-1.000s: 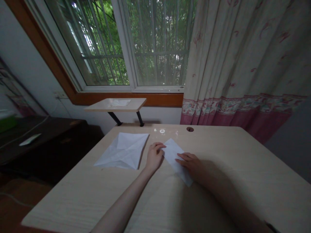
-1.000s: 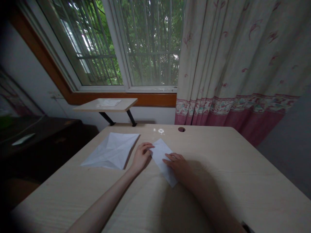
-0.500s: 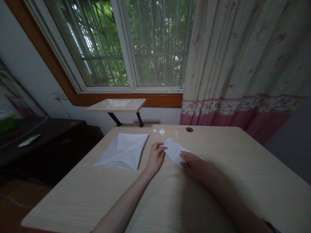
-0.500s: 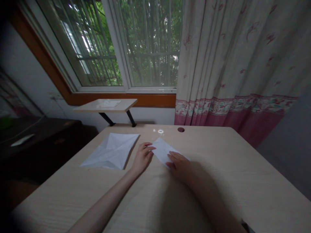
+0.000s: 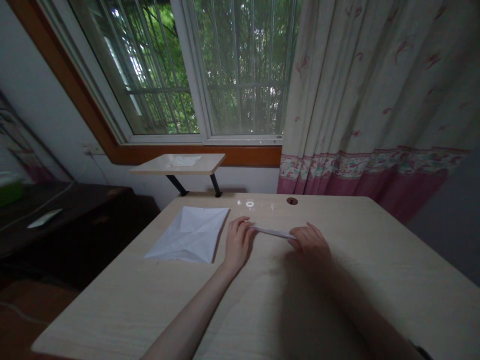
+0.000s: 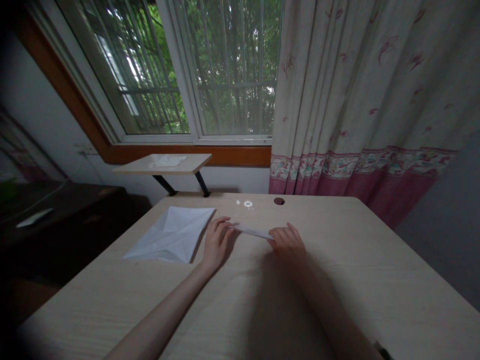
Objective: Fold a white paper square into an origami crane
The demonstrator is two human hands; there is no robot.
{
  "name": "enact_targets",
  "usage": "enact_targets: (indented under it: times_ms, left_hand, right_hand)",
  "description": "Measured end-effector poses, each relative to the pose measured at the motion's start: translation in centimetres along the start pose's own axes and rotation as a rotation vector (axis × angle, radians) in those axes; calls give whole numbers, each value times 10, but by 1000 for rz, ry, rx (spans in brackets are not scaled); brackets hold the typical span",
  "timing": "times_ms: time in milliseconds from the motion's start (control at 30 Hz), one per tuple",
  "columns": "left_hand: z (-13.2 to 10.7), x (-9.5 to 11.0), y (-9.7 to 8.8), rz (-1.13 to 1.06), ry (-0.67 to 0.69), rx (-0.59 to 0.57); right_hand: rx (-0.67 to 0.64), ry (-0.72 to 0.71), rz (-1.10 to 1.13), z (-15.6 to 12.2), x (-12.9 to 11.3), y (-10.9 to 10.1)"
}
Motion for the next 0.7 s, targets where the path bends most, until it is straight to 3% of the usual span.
enact_targets:
  times_ms: [100,300,700]
  left_hand:
    - [1,3,-4,-40,19,38]
    - [-1,11,-10,-74,70,107]
    - [-2,15,-3,-76,158,27]
  right_hand:
    - [203,28,21,1,14,-14]
    - [376,205,136,-4,30,-25]
    - [310,217,179,-9,31,-16]
Point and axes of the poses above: each hand's wrist, its own z-axis towards the middle knuckle, its own y-axis out of the palm, x = y × z, the point moved 8 cm from there along z, towards the middle knuckle, and after that the axes turned 14 degrees about x, right-handed, at the moved point
